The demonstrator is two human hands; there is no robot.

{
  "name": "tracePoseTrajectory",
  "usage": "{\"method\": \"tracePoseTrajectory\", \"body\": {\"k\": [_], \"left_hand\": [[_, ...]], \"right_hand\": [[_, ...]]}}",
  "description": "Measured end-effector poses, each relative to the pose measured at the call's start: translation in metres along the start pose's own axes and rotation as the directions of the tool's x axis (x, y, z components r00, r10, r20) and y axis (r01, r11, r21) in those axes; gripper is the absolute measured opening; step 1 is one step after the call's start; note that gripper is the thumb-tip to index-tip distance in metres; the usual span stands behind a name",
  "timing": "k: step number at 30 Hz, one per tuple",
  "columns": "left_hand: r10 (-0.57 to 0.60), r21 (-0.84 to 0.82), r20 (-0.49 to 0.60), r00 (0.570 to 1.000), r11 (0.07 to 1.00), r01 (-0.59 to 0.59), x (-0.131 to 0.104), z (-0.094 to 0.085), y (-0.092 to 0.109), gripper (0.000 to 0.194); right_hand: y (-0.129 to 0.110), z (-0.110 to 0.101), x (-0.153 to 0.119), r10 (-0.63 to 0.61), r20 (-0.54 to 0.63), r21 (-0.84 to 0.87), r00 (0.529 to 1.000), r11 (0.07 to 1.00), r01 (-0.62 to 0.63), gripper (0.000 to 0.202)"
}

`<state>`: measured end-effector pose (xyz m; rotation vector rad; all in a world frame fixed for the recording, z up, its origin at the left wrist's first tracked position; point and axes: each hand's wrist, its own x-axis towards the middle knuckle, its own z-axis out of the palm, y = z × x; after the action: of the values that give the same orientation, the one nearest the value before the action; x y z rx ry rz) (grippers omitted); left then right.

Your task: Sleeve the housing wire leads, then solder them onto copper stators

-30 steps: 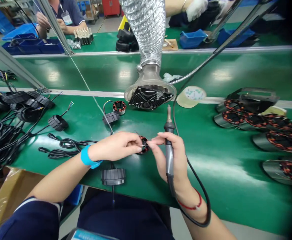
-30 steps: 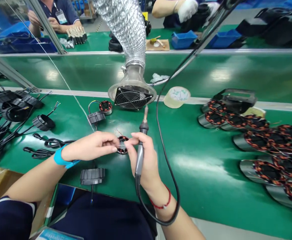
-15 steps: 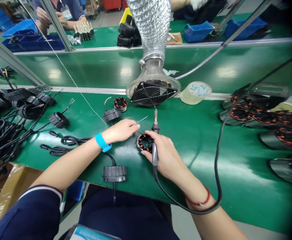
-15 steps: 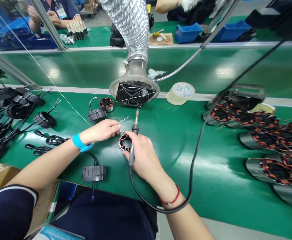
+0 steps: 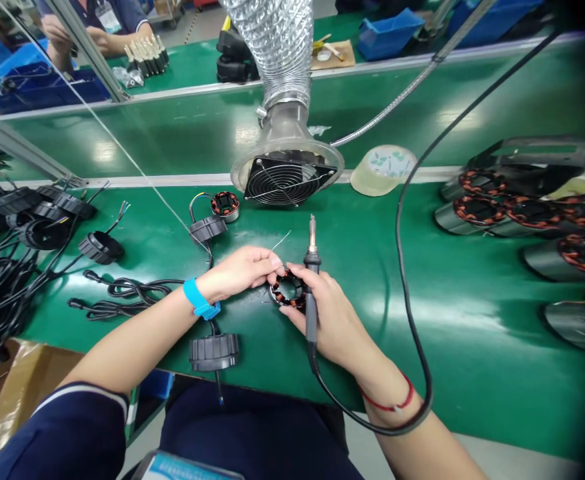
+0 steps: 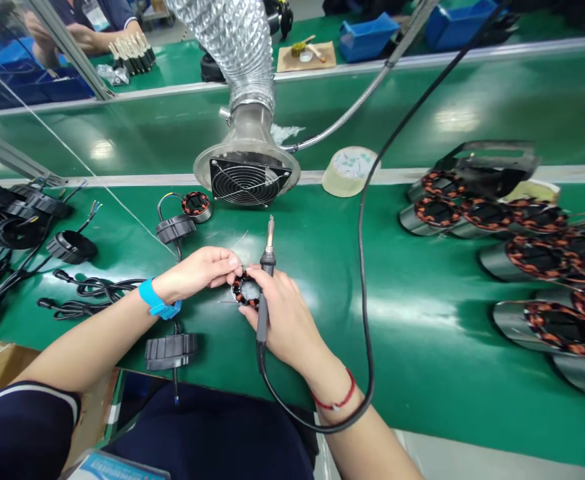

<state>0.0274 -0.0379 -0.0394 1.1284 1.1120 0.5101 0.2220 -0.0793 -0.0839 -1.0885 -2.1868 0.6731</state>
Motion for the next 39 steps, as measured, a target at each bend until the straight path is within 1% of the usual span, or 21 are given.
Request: {"method": "tracePoseTrajectory", "body": {"k": [1,2,4,6,7,9,11,14,16,19,20,22,24,27,29,32,34,36,37,38,39], "left_hand": [[0.017,0.050,-0.021,1.000,0.999,-0.016,-0.003,0.000,-0.001,0.030],[0.031,0.107,-0.020,0.999,0.994,-0.028,-0.007,-0.001,-0.002,0.031],[0.026,0.201,0.048,0.999,0.979,-0.035,-0.018,-0.006,-0.004,0.030],[-0.011,0.242,0.135,0.991,0.970,-0.022,-0.026,-0.010,-0.006,0.028],[-0.018,0.246,0.149,0.989,0.969,-0.019,-0.027,-0.010,-0.007,0.027],[-0.002,0.227,0.121,0.993,0.974,-0.026,-0.025,-0.010,-0.008,0.029],[0.012,0.166,0.087,0.996,0.986,-0.026,-0.016,-0.006,-0.009,0.034],[-0.022,0.054,0.105,0.994,0.998,0.017,-0.003,-0.002,-0.012,0.039],[-0.045,0.023,0.114,0.992,0.999,0.042,-0.003,-0.001,-0.013,0.042],[-0.066,0.060,0.088,0.994,0.996,0.061,-0.015,-0.006,-0.012,0.043],[-0.077,0.086,0.102,0.992,0.994,0.068,-0.020,-0.008,-0.012,0.042],[-0.099,0.130,0.172,0.980,0.989,0.077,-0.030,-0.010,-0.010,0.038],[-0.093,0.132,0.224,0.970,0.989,0.065,-0.034,-0.009,-0.009,0.034],[-0.047,0.085,0.207,0.977,0.996,0.030,-0.029,-0.003,-0.011,0.032],[-0.045,0.060,0.209,0.977,0.998,0.033,-0.021,0.001,-0.013,0.032],[-0.050,0.094,0.224,0.973,0.995,0.030,-0.018,-0.002,-0.011,0.030],[-0.015,0.186,0.190,0.982,0.982,-0.021,-0.029,-0.010,-0.005,0.027],[0.040,0.332,0.194,0.980,0.937,-0.104,-0.051,-0.021,0.004,0.026],[0.055,0.421,0.244,0.968,0.893,-0.157,-0.065,-0.025,0.008,0.026],[0.054,0.492,0.334,0.941,0.842,-0.223,-0.080,-0.028,0.011,0.027],[0.030,0.555,0.414,0.910,0.784,-0.278,-0.095,-0.029,0.013,0.032]], "right_hand": [[0.000,0.000,0.000,0.011,-0.013,0.002,1.000,1.000,-0.011,0.055],[0.001,-0.001,-0.001,0.020,-0.022,0.009,1.000,1.000,-0.020,0.056],[0.001,-0.001,-0.001,0.037,-0.024,0.028,0.999,0.999,-0.036,0.056],[0.001,-0.001,-0.001,0.049,-0.018,0.042,0.999,0.998,-0.049,0.056],[0.001,0.000,-0.001,0.053,-0.016,0.048,0.998,0.997,-0.052,0.056],[0.002,0.000,-0.001,0.048,-0.018,0.063,0.999,0.997,-0.047,0.055],[0.002,0.001,-0.001,0.036,-0.025,0.076,0.999,0.997,-0.034,0.056],[0.002,0.002,-0.001,0.025,-0.037,0.069,0.999,0.997,-0.022,0.055],[0.001,0.001,-0.001,0.032,-0.041,0.050,0.999,0.998,-0.030,0.055],[0.000,-0.001,-0.001,0.065,-0.028,0.035,0.998,0.997,-0.064,0.057],[0.000,-0.001,0.000,0.075,-0.022,0.037,0.997,0.997,-0.074,0.057],[0.000,-0.002,0.000,0.084,-0.018,0.049,0.996,0.995,-0.083,0.058],[0.000,-0.001,0.001,0.076,-0.028,0.060,0.997,0.995,-0.075,0.058],[0.000,0.000,0.000,0.050,-0.041,0.064,0.998,0.997,-0.048,0.058],[0.000,-0.001,0.000,0.033,-0.033,0.064,0.999,0.997,-0.031,0.059],[0.003,-0.005,-0.001,0.036,-0.014,0.047,0.999,0.998,-0.036,0.061],[0.008,-0.009,-0.002,0.062,-0.031,0.031,0.998,0.998,-0.061,0.062],[0.014,-0.013,-0.003,0.090,-0.068,0.036,0.994,0.996,-0.087,0.064],[0.017,-0.015,-0.004,0.102,-0.082,0.049,0.991,0.994,-0.098,0.065],[0.020,-0.017,-0.005,0.114,-0.090,0.068,0.989,0.992,-0.108,0.067],[0.022,-0.019,-0.006,0.127,-0.097,0.091,0.987,0.989,-0.118,0.068]]}}
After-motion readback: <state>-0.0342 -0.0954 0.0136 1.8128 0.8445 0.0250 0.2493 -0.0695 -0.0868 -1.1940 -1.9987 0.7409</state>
